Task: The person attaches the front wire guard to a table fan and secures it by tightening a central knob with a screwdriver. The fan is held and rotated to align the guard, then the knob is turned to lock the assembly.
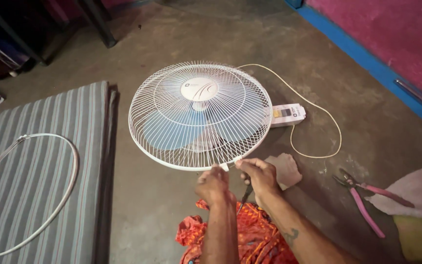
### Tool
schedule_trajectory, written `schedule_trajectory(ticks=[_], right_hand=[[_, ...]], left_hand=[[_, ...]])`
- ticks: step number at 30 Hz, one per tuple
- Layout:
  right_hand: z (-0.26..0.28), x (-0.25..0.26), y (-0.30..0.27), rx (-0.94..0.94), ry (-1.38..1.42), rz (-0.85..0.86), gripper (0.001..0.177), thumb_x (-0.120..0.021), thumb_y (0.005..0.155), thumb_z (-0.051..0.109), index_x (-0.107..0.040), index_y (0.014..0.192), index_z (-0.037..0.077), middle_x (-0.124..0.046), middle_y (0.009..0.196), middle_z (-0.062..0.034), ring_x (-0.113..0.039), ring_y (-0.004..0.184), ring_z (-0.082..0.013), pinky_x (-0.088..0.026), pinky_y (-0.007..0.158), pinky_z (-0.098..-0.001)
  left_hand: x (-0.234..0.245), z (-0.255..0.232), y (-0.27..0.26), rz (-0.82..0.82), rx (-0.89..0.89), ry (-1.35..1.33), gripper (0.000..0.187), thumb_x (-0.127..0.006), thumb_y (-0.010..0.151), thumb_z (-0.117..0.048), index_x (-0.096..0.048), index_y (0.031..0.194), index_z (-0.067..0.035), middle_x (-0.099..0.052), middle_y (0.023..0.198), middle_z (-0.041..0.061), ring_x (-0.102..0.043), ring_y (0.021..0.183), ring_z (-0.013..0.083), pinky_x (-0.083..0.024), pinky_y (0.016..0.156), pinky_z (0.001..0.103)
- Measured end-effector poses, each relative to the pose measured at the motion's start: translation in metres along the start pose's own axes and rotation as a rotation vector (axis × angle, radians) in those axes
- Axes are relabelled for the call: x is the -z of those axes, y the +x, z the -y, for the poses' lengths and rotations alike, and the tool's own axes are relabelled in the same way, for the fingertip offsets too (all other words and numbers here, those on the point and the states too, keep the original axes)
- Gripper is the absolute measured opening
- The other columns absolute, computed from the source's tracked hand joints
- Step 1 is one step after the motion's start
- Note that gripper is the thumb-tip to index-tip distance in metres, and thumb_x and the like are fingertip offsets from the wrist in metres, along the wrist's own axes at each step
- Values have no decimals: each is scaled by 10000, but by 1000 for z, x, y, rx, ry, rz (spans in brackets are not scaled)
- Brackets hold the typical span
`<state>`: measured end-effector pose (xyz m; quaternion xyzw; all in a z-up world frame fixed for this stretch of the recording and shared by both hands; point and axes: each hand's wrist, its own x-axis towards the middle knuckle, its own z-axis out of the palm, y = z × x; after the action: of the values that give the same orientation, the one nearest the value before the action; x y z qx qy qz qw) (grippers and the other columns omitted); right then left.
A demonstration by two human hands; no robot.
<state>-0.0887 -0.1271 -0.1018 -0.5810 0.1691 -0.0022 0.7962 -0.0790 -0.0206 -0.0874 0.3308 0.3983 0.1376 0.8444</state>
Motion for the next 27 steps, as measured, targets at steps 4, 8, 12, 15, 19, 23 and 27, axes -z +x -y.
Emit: schedule_trajectory(ticks=[4,8,12,15,19,23,27], right_hand=[[-2,5,-4,-21,25,30,193,-749,842,122,-762,969,-23,-758,835,-49,-580,634,-91,-435,549,-235],[-8,11,-2,-6,49,63,186,-737,843,108,-759,965,-31,-754,836,-62,-588,642,-91,-435,544,-235],[-14,17,1,-4,-28,76,170,-735,852,91,-772,951,-42,-722,806,-72,-580,651,-94,-441,548,-242],[-17,19,5,26,-19,98,148,-725,845,88,-761,918,-36,-697,766,-49,-591,648,-91,-451,548,-244],[-23,22,6,20,-92,81,126,-731,838,95,-761,892,-15,-697,734,-34,-568,615,-91,-433,543,-241],[-26,27,4,2,-152,75,116,-731,840,93,-761,891,-7,-679,725,-34,-557,610,-90,-429,545,-238],[-24,28,-3,-21,-165,89,113,-746,832,88,-754,893,-8,-675,731,-34,-559,616,-86,-425,538,-242]], left_hand=[[8,1,-10,41,105,95,172,-648,984,-120,-648,930,44,-665,860,109,-626,708,179,-516,624,307],[10,3,-18,64,90,8,199,-650,980,-144,-662,1000,53,-669,879,93,-644,752,182,-587,720,324],[17,7,-23,47,97,20,191,-640,978,-141,-674,992,47,-689,882,101,-669,762,179,-601,725,311],[19,13,-20,69,60,11,192,-628,985,-133,-672,978,54,-692,878,108,-669,752,178,-595,705,306],[23,25,-14,76,41,-23,187,-625,998,-115,-667,961,63,-675,859,108,-639,727,180,-573,657,297],[28,31,-13,82,54,-72,131,-580,981,-66,-633,973,54,-690,876,109,-691,742,190,-598,637,283],[30,31,-19,96,55,-36,77,-594,949,23,-602,922,95,-704,861,168,-708,730,215,-633,645,297]])
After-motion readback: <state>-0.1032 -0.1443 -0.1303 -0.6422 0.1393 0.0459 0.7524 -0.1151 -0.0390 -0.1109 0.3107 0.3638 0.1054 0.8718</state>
